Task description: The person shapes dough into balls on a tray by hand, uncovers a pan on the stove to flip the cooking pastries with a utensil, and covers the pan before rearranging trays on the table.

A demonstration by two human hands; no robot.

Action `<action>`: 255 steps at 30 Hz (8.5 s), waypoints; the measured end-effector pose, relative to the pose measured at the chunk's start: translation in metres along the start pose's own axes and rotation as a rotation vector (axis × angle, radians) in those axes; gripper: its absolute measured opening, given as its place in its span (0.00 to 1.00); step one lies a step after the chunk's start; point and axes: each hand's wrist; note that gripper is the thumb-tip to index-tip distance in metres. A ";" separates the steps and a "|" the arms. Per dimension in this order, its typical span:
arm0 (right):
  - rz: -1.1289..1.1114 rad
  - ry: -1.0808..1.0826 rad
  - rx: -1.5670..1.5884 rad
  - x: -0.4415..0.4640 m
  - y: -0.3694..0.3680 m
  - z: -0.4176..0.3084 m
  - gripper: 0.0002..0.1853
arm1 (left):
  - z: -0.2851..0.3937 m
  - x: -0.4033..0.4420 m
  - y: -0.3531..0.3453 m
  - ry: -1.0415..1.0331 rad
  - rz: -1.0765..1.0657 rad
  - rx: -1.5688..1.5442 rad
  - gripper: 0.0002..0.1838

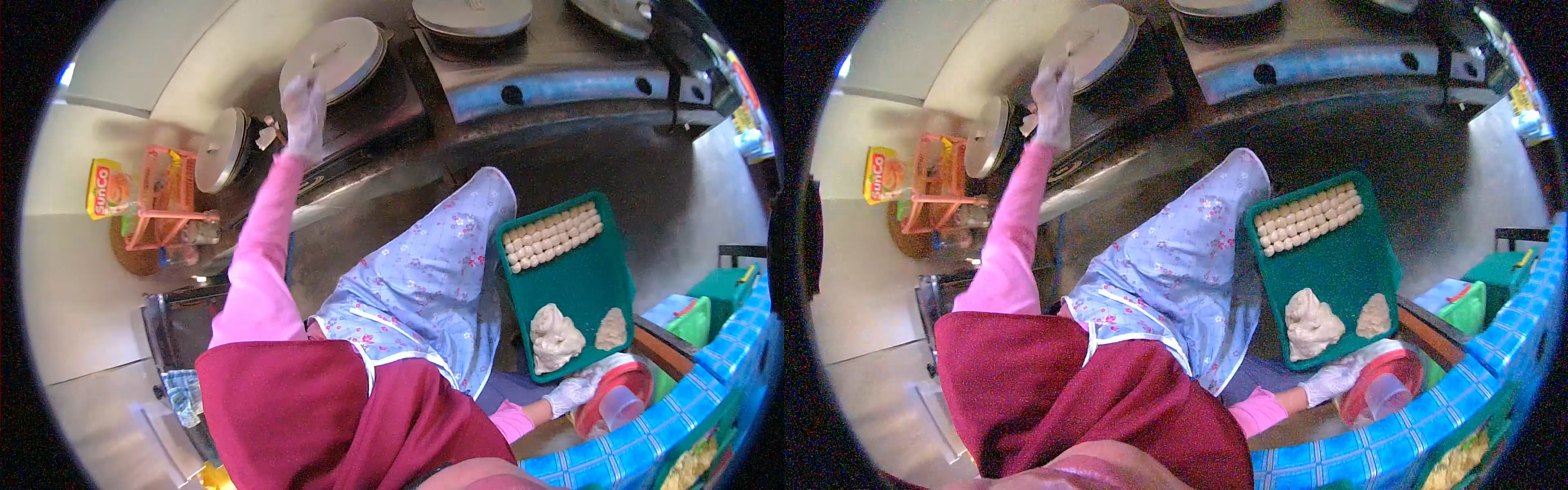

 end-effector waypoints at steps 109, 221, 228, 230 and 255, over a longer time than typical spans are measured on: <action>-1.395 -0.327 -0.345 -0.372 -0.436 -0.007 0.08 | 0.054 -0.131 0.100 0.211 -0.083 -0.873 0.13; -1.240 0.584 -0.648 -0.351 -0.600 0.000 0.19 | -0.096 0.023 -0.059 0.300 -0.088 -0.385 0.12; -1.245 0.868 -0.728 -0.364 -0.626 0.018 0.19 | -0.104 0.022 -0.072 0.232 -0.073 -0.448 0.11; -1.288 0.661 -0.660 -0.360 -0.623 0.012 0.19 | -0.101 0.028 -0.076 0.221 -0.083 -0.376 0.11; -1.164 0.400 -0.575 -0.329 -0.571 -0.011 0.13 | -0.107 0.018 -0.053 0.158 0.015 -0.581 0.14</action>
Point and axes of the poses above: each hand's wrist, its own x-axis towards the middle knuckle, its own y-axis out of the back of the hand, z = x × y, and after that the axes turned 7 degrees about -y, right-handed
